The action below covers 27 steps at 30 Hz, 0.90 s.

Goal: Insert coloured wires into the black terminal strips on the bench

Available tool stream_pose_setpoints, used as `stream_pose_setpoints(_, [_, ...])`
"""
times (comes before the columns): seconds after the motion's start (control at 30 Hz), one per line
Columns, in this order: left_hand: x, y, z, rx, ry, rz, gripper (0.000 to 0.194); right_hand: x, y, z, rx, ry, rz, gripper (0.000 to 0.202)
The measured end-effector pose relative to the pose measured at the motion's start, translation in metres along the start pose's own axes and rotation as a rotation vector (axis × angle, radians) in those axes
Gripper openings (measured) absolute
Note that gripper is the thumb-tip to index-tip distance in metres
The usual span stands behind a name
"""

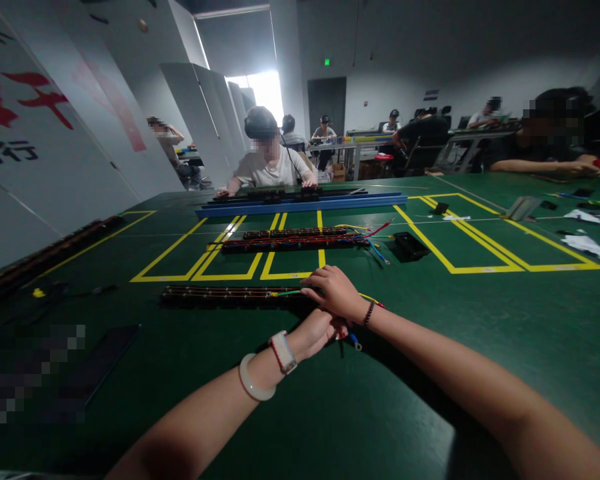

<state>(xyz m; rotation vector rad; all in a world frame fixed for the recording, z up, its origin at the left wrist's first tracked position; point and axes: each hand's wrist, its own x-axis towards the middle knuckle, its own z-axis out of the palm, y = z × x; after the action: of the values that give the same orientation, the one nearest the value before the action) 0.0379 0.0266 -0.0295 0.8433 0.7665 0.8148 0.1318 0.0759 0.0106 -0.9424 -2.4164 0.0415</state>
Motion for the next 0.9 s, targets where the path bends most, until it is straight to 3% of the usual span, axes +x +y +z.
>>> stream_pose_setpoints(0.23, [-0.002, 0.003, -0.001, -0.051, -0.009, -0.055, 0.012, -0.045, 0.044, -0.021, -0.085, 0.06, 0.076, 0.025])
stream_pose_setpoints(0.37, [-0.003, 0.005, 0.0, -0.006, -0.005, -0.048, 0.014, -0.069, 0.062, -0.019, -0.257, 0.008, 0.072, 0.023])
stream_pose_setpoints(0.5, [-0.003, 0.009, -0.003, 0.112, -0.014, -0.089, 0.018, -0.074, 0.067, -0.014, -0.315, -0.038, 0.071, 0.023])
stream_pose_setpoints(0.67, [-0.004, 0.025, -0.009, 0.582, -0.014, -0.147, 0.033, -0.068, 0.069, -0.012, -0.263, -0.032, 0.112, 0.025])
stream_pose_setpoints(0.9, [-0.015, 0.043, -0.008, 1.387, 0.006, -0.096, 0.042, -0.069, 0.074, -0.009, -0.224, -0.023, 0.14, 0.024])
